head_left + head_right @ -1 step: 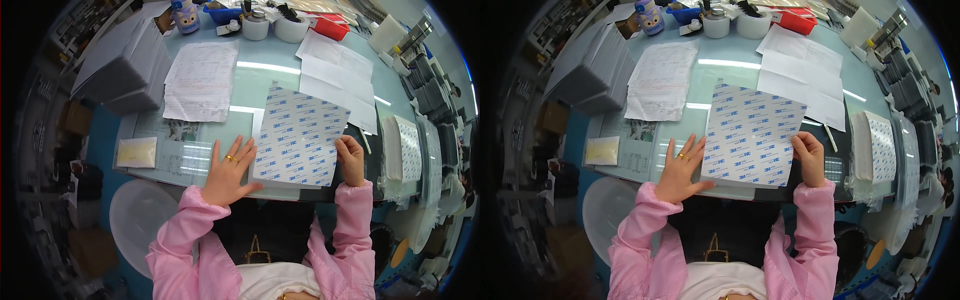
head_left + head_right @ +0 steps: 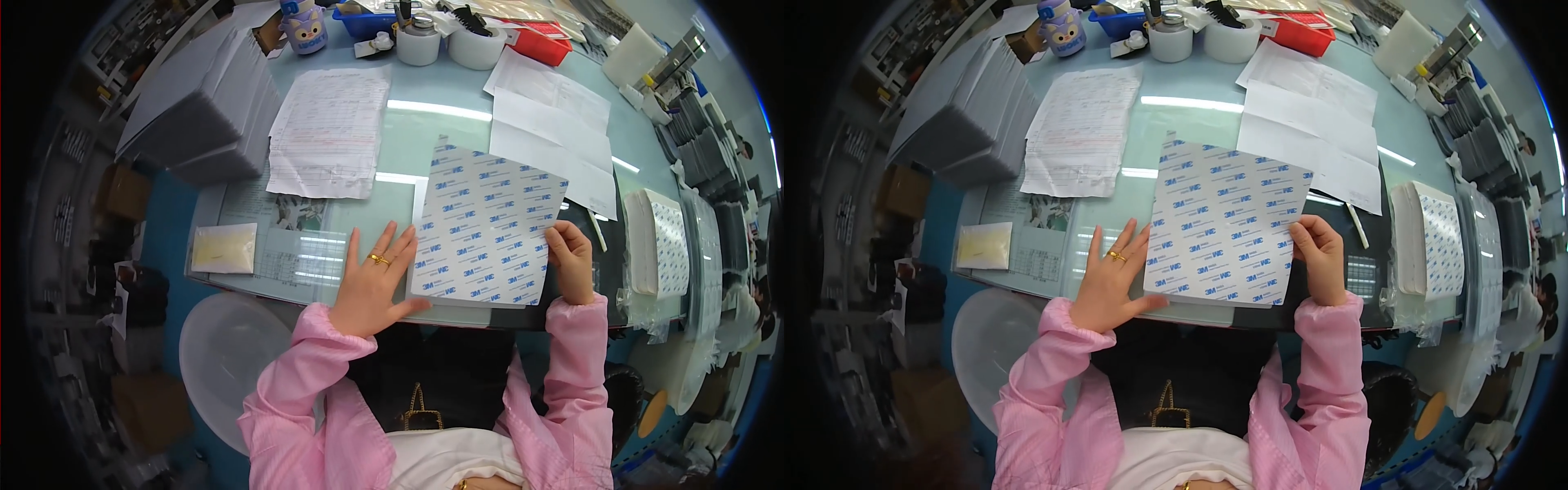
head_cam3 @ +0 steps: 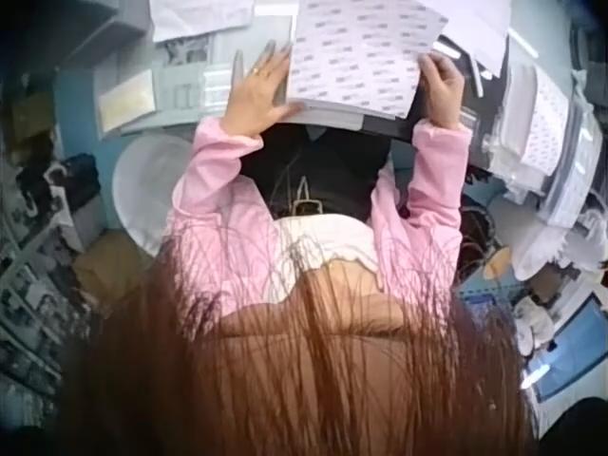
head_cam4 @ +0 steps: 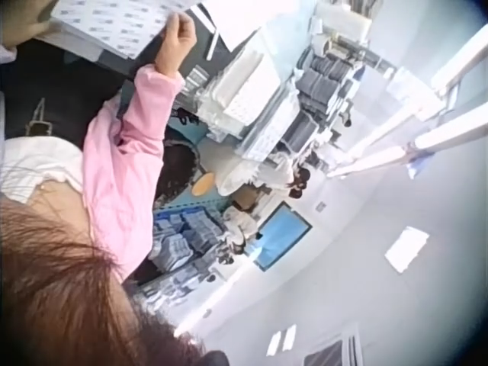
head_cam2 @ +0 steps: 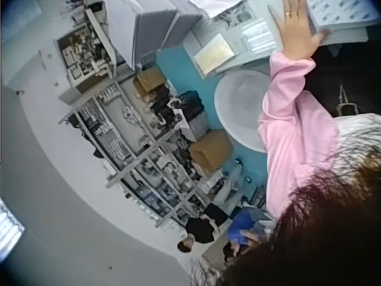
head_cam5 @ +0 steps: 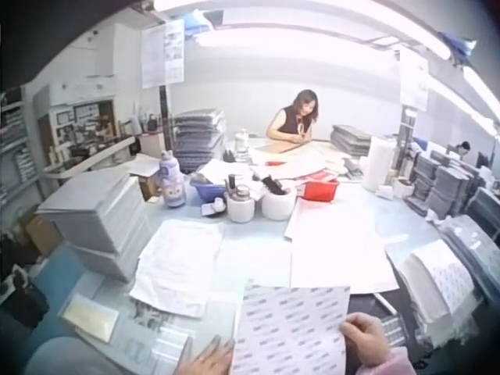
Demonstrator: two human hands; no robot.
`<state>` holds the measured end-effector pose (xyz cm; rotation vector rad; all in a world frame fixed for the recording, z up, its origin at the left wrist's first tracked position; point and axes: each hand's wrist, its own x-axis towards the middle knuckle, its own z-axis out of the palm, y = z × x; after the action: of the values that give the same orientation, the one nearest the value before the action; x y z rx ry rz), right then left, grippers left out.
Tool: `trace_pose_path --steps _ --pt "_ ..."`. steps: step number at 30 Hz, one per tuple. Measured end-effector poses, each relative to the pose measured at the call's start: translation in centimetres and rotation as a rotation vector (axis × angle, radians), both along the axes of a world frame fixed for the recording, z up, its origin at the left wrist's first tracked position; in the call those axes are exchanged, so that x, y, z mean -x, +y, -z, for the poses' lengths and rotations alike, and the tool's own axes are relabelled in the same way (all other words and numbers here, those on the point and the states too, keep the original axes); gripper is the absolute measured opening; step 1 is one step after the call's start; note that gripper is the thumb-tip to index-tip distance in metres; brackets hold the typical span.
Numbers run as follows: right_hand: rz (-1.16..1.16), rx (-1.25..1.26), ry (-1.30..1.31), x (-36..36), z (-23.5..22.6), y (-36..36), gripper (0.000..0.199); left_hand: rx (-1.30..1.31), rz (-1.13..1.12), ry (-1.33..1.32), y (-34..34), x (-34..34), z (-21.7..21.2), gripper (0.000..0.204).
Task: Folding and aligning paper sheets and adhesive labels at a manufacturing workstation.
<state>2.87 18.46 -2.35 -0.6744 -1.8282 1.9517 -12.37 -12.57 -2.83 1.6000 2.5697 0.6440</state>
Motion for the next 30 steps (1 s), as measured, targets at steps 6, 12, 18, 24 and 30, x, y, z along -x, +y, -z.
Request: trace_pose_path --steps 6,12,18,24,30 --pt "-0.010 -0.032 -0.036 0.0 0.4 -0.5 0.012 -0.216 -0.105 -0.119 -2.3 -1.1 -0.5 0.070" --pt "0.016 -0.102 -0.078 -0.4 0.4 -1.0 0.013 -0.432 -0.071 -0.023 -3.5 -2.7 1.3 0.029" --pt "0.017 -0.083 -0.069 -0.4 0.7 -1.2 0.012 -0.468 -0.068 0.005 -3.5 -2.8 1.8 0.023" --pt "0.019 -0.124 -0.085 -0.4 1.0 -1.1 0.013 -0.458 -0.074 0.006 -3.5 -2.7 1.9 0.019" --pt "0.023 -0.136 -0.083 -0.4 1.0 -1.3 0.014 -0.463 -0.085 0.012 -3.5 -2.7 2.0 0.015"
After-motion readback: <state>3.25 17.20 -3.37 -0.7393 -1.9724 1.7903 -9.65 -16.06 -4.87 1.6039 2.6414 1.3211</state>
